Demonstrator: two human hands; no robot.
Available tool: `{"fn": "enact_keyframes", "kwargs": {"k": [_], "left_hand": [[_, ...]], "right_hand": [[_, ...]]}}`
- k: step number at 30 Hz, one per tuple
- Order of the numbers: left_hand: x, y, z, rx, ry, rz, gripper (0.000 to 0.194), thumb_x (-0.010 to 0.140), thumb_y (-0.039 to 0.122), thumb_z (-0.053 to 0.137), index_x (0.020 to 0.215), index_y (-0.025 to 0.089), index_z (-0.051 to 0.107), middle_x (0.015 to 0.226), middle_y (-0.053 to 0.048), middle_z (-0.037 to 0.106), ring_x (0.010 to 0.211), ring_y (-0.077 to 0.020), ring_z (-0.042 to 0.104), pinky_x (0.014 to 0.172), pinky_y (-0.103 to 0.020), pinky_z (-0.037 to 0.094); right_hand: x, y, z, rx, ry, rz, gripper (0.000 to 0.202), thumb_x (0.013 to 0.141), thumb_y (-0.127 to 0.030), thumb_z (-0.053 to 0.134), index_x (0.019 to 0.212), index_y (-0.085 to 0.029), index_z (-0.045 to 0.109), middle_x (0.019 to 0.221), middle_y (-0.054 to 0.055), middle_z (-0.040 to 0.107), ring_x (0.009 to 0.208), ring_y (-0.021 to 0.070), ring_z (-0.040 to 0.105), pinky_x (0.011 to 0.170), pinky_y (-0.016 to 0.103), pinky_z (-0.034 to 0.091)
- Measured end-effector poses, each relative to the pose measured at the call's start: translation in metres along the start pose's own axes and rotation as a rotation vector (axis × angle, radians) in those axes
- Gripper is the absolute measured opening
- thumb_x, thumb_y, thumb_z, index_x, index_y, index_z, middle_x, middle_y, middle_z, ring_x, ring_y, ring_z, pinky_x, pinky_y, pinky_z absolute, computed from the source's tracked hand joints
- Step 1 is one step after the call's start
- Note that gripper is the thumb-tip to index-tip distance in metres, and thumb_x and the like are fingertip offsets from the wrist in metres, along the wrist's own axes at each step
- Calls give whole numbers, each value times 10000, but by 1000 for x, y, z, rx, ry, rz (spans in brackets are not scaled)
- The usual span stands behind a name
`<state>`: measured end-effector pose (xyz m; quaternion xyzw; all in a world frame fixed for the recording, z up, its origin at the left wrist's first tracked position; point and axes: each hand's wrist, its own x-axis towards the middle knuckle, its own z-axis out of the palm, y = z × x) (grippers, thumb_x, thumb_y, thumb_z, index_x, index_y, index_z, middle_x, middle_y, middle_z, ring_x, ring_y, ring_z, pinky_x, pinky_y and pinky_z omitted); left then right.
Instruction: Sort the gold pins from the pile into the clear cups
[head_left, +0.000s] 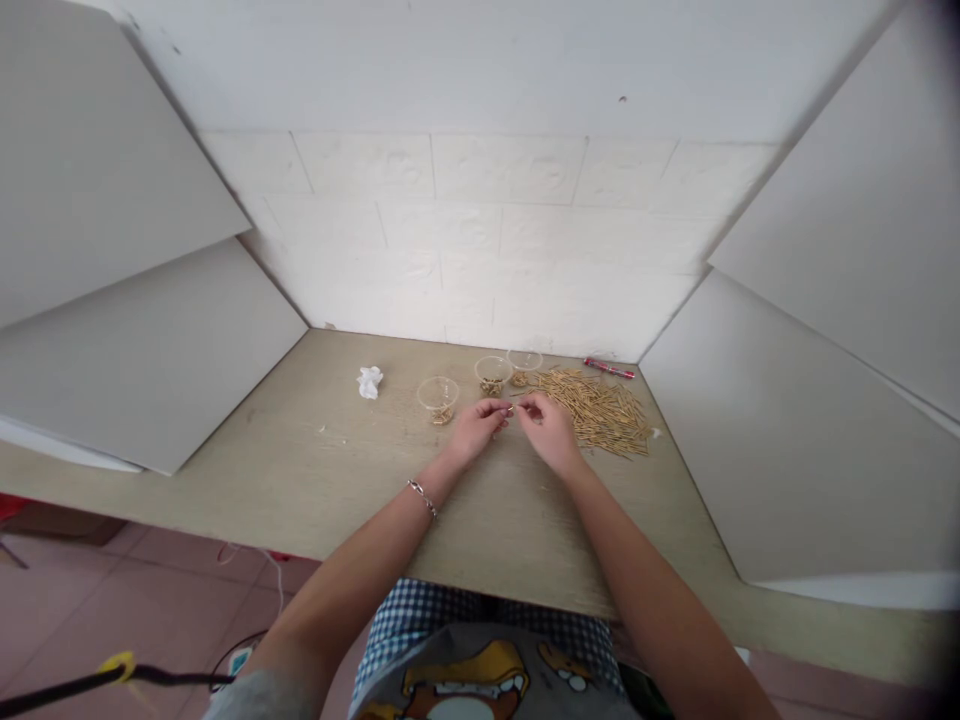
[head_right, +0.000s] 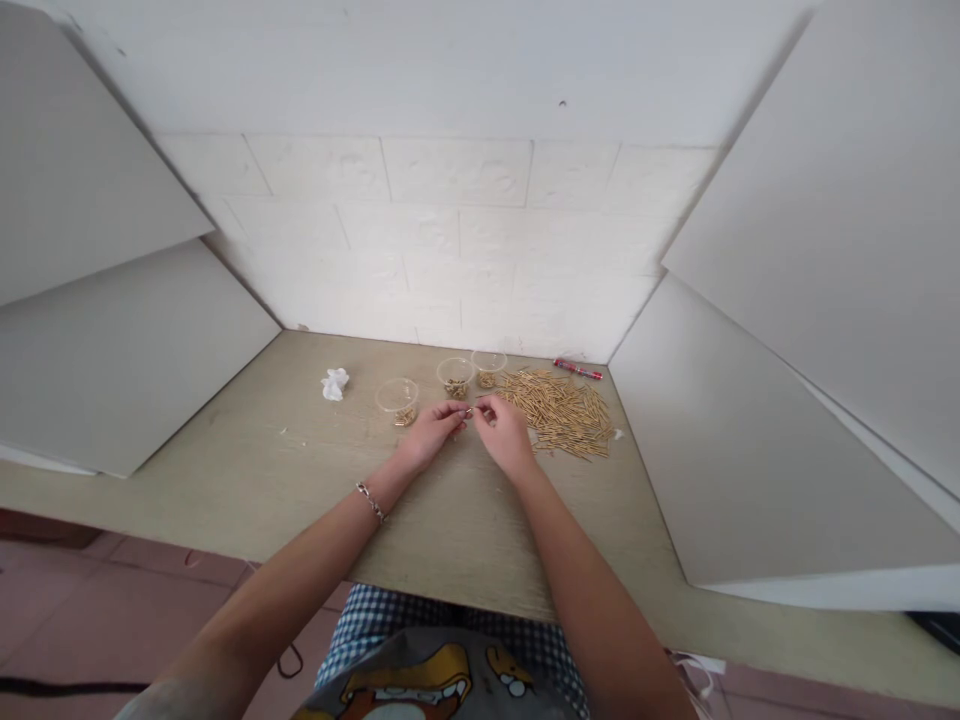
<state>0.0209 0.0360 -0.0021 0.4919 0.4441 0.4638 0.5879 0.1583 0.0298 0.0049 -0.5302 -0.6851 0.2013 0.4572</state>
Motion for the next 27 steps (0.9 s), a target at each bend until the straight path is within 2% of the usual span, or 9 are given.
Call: {"fn": "enact_keyframes", "kwargs": {"k": [9,16,27], "left_hand": [[0,0,1,1,15,-7,145,712,206,578,832,133,612,719,-4,599,575,-65,468,555,-191,354],[0,-1,0,11,47,-2,263,717,178,569,979,164,583,760,-13,622,587,-75,486,529,-187,353],[2,-3,0,12,55,-8,248,700,157,579,948,164,584,766,-8,615,616,-84,497,585,-205,383]], "right_hand": [[0,0,0,-8,-5,37,127,727,-274,490,710,-187,581,691,33,629,603,154,550,595,287,430],[1,5,1,113,10,96,134,722,-292,499,716,-188,582,703,36,635,620,159,564,618,296,450],[1,4,1,62,5,81,143,722,-294,504,714,-189,600,671,27,636,580,150,552,589,286,440]]}}
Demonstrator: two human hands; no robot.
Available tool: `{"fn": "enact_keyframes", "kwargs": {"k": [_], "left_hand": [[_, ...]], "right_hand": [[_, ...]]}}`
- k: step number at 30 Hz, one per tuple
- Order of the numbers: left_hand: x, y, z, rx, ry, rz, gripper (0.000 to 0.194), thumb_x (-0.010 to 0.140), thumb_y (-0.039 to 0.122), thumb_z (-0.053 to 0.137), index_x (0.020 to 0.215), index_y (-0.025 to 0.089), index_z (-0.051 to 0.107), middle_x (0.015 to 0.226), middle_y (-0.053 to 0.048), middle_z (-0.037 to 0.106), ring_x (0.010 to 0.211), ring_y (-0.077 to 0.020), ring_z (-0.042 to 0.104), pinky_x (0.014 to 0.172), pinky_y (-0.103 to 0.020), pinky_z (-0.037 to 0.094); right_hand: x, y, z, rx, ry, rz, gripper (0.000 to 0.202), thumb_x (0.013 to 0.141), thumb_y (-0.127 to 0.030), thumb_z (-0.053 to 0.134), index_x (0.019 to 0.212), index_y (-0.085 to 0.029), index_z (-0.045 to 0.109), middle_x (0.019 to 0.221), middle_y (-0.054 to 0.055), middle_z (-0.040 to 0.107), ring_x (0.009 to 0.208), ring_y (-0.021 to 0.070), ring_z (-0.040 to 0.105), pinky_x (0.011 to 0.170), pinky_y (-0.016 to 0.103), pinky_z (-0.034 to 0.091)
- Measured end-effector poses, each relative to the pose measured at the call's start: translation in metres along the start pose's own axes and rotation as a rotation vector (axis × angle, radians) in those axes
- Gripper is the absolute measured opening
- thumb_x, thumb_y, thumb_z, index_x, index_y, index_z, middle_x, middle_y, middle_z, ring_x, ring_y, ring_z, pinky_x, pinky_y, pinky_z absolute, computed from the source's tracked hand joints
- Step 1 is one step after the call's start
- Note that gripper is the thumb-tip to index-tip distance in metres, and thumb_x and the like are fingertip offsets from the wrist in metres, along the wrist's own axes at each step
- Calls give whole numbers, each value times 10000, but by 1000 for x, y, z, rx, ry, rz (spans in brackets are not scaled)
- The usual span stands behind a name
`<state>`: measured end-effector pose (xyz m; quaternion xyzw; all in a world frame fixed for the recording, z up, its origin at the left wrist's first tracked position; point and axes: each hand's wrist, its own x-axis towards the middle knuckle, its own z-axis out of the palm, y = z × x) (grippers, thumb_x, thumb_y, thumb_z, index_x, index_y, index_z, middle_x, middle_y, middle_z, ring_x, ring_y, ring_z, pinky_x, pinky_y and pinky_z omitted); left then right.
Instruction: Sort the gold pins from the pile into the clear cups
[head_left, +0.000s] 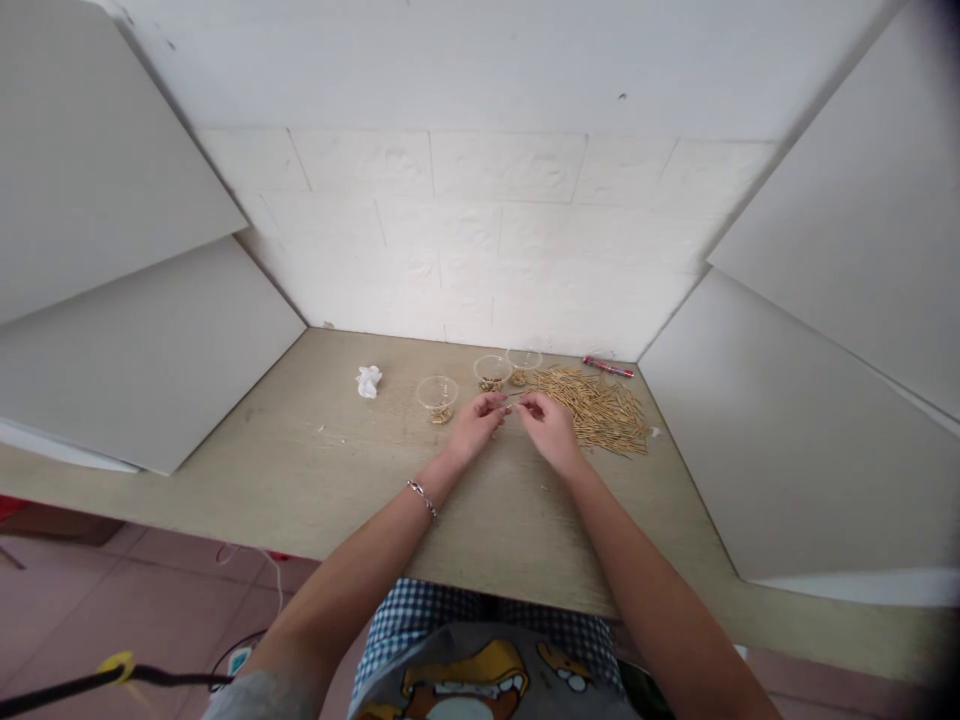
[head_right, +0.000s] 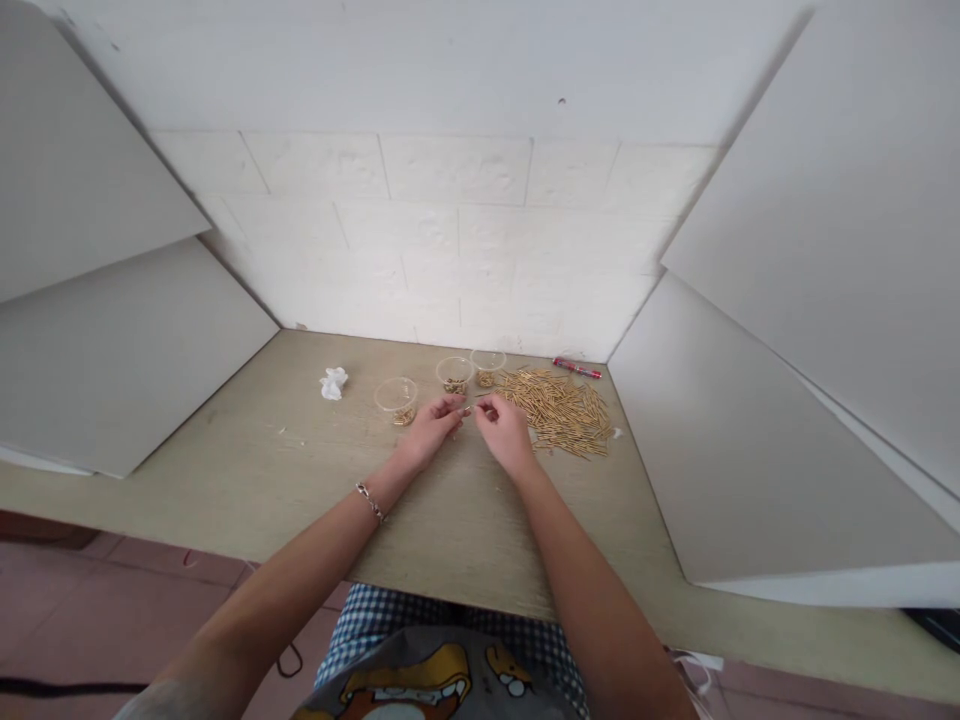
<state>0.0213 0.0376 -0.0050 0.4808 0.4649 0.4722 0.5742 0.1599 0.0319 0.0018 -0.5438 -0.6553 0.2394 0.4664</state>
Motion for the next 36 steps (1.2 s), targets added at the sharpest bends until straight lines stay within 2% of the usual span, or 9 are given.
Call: {"fn": "enact_keyframes", "kwargs": {"k": [8,15,21,26,32,36], "left_hand": [[2,-2,-1,43,6,61,233,710,159,587,943,151,595,783,-28,631,700,-114,546,675,-233,424],[2,0,-4,277,19,200,211,737,103,521,906,174,625,822,-42,658,778,-157,587,768,-292,442],[-2,6,-7,409,-14,265,178,751,114,501,864,175,625,810,-44,653,775,-164,593,770,-301,444],[0,7,-9,429,-60,292,147,745,121,499,827,173,610,773,-30,635,753,-154,579,728,-280,437],[3,2,-10,285,-74,265,77,737,155,522,796,160,570,733,-16,599,726,-140,552,715,-275,425],[5,-2,-9,148,-53,221,66,714,152,555,773,158,527,701,3,571,701,-124,541,716,-269,421]], "right_hand": [[1,2,0,-44,-39,-35,151,736,-289,489,737,-191,605,704,33,643,593,148,556,587,286,437],[1,6,-3,-80,-123,-76,146,747,-267,476,766,-188,598,727,33,631,616,144,540,608,282,419],[3,1,-9,14,-198,23,144,731,-292,489,736,-186,587,692,14,617,613,139,531,597,268,400],[3,1,-10,119,-251,93,147,724,-307,503,724,-182,581,672,0,599,606,134,538,596,268,410],[2,2,0,297,-167,155,159,712,-320,520,740,-174,580,673,6,611,585,127,554,596,271,443],[-1,3,8,271,-76,142,168,712,-336,527,732,-181,587,660,12,616,587,138,554,604,284,450]]}}
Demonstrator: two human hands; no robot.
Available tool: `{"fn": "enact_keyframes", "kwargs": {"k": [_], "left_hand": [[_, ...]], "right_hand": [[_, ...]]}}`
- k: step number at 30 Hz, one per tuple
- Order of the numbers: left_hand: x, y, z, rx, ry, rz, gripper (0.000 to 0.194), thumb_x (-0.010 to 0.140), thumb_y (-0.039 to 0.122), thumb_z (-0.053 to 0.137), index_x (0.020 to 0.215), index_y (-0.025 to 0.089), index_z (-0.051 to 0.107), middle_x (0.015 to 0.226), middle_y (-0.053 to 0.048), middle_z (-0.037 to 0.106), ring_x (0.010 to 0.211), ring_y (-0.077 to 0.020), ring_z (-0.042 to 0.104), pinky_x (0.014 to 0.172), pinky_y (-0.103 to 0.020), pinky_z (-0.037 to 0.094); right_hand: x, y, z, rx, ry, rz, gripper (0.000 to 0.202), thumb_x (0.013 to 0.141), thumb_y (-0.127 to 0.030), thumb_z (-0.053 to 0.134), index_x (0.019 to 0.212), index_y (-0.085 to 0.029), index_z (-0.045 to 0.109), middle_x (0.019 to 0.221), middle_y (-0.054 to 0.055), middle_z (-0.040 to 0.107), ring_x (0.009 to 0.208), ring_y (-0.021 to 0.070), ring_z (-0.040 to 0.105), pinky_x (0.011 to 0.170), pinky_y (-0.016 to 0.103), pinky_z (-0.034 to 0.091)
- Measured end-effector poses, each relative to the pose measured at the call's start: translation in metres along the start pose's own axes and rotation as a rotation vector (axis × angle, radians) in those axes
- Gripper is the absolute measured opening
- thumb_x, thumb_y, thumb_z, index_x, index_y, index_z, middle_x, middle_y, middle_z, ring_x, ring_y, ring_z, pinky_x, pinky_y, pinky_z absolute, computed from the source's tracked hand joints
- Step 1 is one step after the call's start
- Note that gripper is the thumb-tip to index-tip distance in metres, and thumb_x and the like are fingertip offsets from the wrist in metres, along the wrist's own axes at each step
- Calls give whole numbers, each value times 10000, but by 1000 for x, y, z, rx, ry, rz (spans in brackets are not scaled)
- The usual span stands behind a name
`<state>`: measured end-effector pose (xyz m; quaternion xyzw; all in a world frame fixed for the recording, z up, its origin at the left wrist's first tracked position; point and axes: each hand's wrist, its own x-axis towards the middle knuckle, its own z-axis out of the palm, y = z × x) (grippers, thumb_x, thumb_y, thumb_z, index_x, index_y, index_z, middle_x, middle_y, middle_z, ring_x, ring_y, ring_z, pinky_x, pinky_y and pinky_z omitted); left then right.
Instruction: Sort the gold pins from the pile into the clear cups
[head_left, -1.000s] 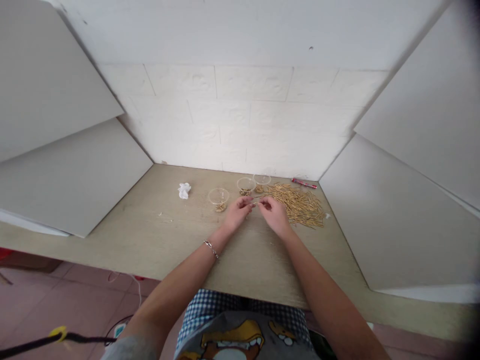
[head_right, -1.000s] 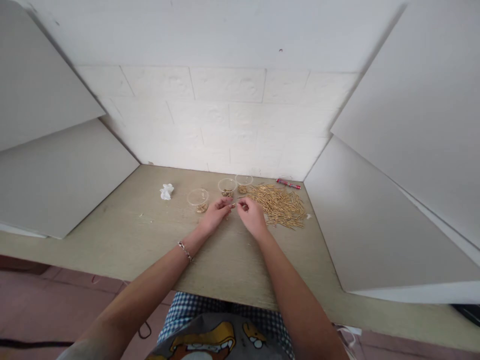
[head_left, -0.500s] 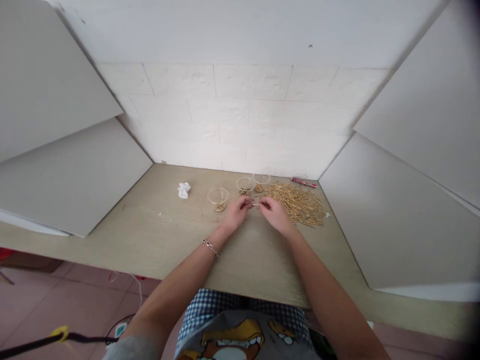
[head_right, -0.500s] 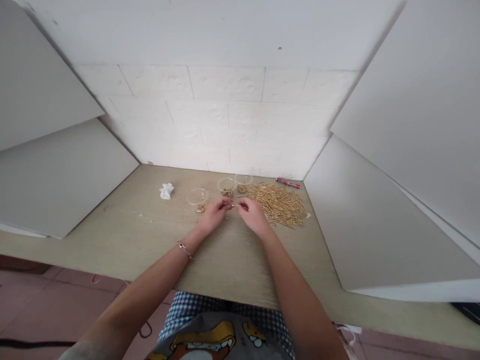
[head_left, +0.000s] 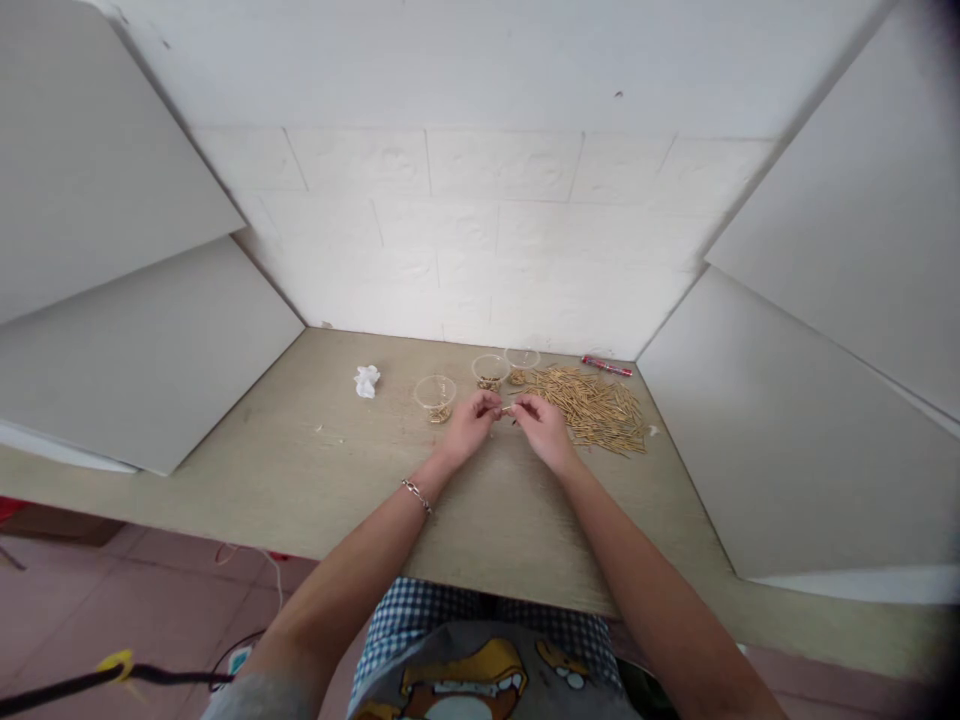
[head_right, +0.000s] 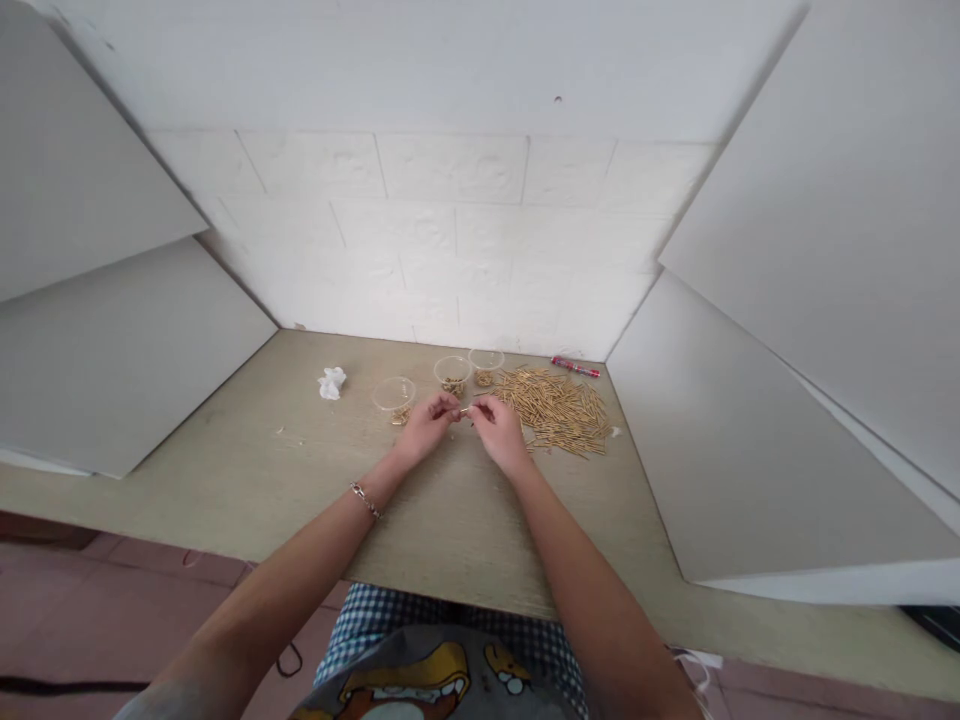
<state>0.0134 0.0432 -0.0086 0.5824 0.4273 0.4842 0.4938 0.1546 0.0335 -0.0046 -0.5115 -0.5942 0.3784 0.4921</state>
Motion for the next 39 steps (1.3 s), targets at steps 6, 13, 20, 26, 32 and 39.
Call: {"fn": "enact_keyframes", "kwargs": {"k": [6,13,20,26,32,39], "left_hand": [[1,-1,1,-101,9,-50,102,711,144,571,756,159,481,666,19,552,684,-111,544,696,-252,414],[2,-1,2,-181,41,-72,142,694,160,605,749,158,475,647,28,539,656,-99,532,676,-237,398],[1,2,2,-200,45,-99,157,687,178,619,755,158,479,655,21,555,656,-105,541,664,-238,397],[2,1,2,-199,72,-100,190,680,196,639,791,155,491,690,14,565,687,-110,551,699,-252,403],[2,2,1,-182,39,-103,197,669,180,646,825,153,528,692,8,594,697,-115,553,728,-268,408],[2,2,1,-199,-59,-155,291,649,180,664,935,137,626,856,-45,661,790,-141,573,800,-293,414]], "right_hand": [[-2,9,5,-43,59,-47,211,738,-365,513,784,-181,604,724,43,638,635,164,563,636,307,441],[-5,6,10,-11,102,-40,209,726,-379,535,775,-182,589,724,40,631,640,161,564,627,299,436],[-8,1,11,-57,37,-53,230,785,-389,444,668,-206,519,584,-9,560,541,137,515,558,268,387],[-4,1,4,-89,63,-77,185,759,-363,493,730,-195,567,674,16,607,618,152,550,609,280,417],[-3,1,2,-152,113,-172,134,726,-291,536,735,-186,619,716,36,634,629,152,550,628,291,436],[-5,-1,3,-255,109,-305,126,747,-246,533,745,-182,641,726,40,640,609,139,544,602,275,437]]}}
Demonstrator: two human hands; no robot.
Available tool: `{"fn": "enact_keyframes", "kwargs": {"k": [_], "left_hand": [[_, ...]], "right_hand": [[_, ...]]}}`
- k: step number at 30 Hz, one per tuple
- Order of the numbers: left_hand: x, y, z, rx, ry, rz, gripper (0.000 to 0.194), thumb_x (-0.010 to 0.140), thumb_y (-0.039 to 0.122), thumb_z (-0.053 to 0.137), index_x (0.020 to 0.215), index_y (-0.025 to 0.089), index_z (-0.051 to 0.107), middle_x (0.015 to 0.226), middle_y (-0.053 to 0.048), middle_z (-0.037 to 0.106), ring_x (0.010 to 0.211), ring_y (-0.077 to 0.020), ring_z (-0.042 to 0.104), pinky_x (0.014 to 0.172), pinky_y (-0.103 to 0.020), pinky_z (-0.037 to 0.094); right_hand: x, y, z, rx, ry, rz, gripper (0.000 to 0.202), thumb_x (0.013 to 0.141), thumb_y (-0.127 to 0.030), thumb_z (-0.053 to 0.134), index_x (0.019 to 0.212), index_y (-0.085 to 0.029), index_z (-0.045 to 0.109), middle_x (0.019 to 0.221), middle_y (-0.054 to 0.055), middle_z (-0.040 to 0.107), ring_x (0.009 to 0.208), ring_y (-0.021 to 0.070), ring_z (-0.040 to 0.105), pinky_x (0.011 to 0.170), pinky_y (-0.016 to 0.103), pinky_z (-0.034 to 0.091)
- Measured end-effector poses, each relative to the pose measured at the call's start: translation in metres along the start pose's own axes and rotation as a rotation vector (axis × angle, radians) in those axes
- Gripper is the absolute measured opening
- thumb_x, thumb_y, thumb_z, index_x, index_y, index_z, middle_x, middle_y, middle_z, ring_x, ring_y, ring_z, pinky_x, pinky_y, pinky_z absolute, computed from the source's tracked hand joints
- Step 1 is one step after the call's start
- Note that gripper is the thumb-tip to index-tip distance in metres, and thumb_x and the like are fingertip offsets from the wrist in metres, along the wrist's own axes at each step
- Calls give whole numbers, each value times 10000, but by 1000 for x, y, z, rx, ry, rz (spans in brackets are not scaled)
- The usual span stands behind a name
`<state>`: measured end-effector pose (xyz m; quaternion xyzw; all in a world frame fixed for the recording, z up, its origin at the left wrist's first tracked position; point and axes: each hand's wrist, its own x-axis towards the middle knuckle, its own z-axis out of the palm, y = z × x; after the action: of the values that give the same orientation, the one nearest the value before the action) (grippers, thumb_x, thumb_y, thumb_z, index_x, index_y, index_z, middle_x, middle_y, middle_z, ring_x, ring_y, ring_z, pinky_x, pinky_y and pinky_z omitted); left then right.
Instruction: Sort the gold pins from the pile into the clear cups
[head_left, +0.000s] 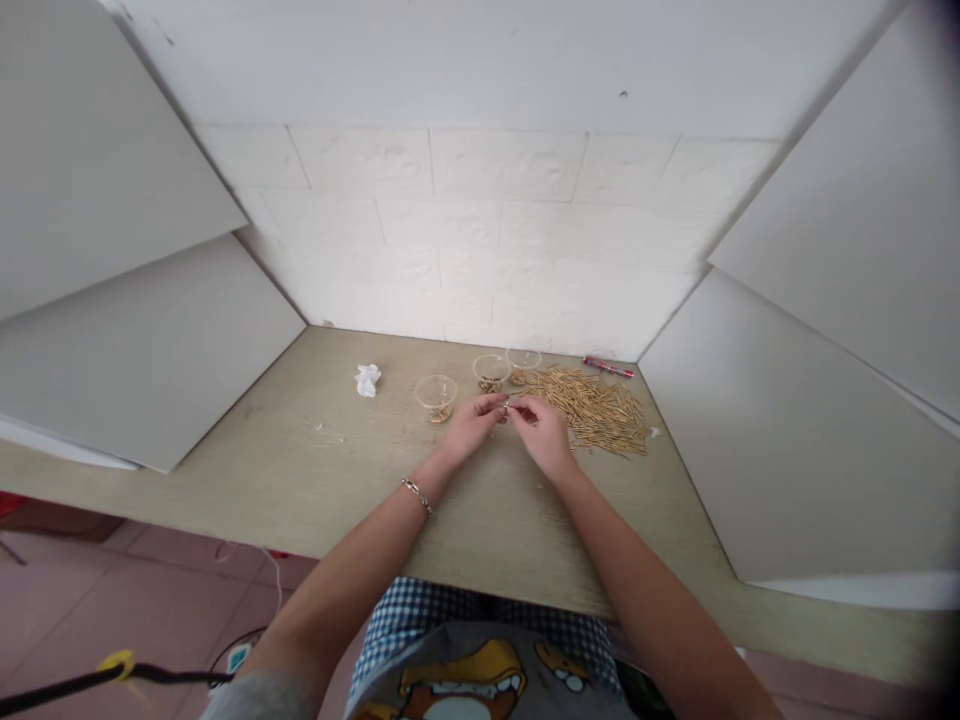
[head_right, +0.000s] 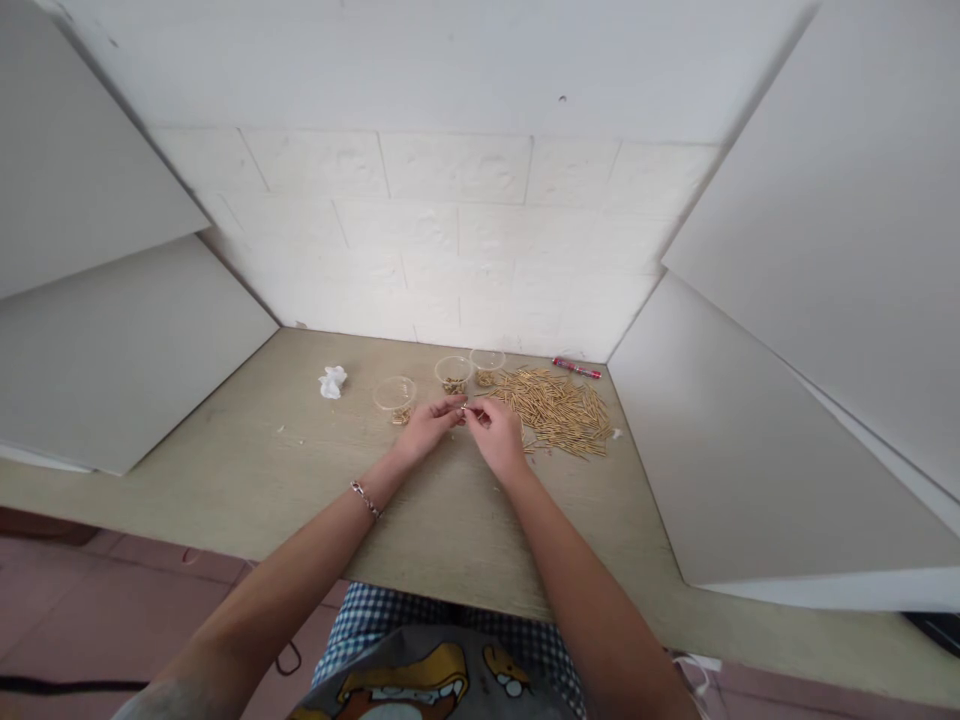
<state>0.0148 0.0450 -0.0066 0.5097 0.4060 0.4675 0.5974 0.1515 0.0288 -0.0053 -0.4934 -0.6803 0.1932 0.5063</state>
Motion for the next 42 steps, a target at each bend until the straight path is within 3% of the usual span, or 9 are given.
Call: {"fn": "enact_keyframes", "kwargs": {"k": [6,8,13,17,29,37,42], "left_hand": [[-4,3,2,-237,-18,-63,239,612,257,716,792,133,618,739,-3,621,657,-82,532,660,-211,407],[-6,5,2,-361,-11,-114,255,596,250,739,771,135,593,709,9,596,622,-65,516,618,-190,392],[-9,9,0,-492,-54,-209,207,642,241,727,747,149,575,714,12,568,642,-67,513,585,-189,384],[-9,7,-1,-538,-103,-200,189,665,260,714,744,151,580,752,6,565,674,-77,517,594,-200,394],[-5,0,-1,-525,-136,-177,220,643,261,735,771,139,605,701,3,567,641,-78,518,580,-204,386],[-7,3,1,-471,-20,-172,220,618,255,748,757,145,617,692,1,580,633,-87,527,574,-213,385],[-8,5,2,-435,-21,-178,215,625,262,740,758,137,626,689,-6,588,635,-92,528,570,-215,386]], "right_hand": [[0,-5,-2,5,49,31,136,734,-274,560,743,-187,664,732,44,648,642,148,556,629,283,439],[-1,-7,0,95,61,137,153,715,-312,586,742,-189,672,731,44,651,651,153,555,630,289,434],[-4,-9,11,530,38,563,262,631,-422,648,761,-197,682,682,23,641,532,117,484,506,259,379],[-6,-11,15,751,26,730,289,536,-430,706,694,-192,658,563,-10,570,455,86,406,436,237,309],[-6,-16,13,930,-51,832,272,500,-378,741,641,-182,615,563,-21,554,474,76,419,445,220,306],[-6,-17,12,891,-68,810,263,531,-390,731,628,-188,594,557,-23,553,464,86,436,452,238,334],[-6,-15,12,884,-67,809,266,515,-395,733,612,-192,591,552,-21,558,465,89,433,461,246,342]]}}
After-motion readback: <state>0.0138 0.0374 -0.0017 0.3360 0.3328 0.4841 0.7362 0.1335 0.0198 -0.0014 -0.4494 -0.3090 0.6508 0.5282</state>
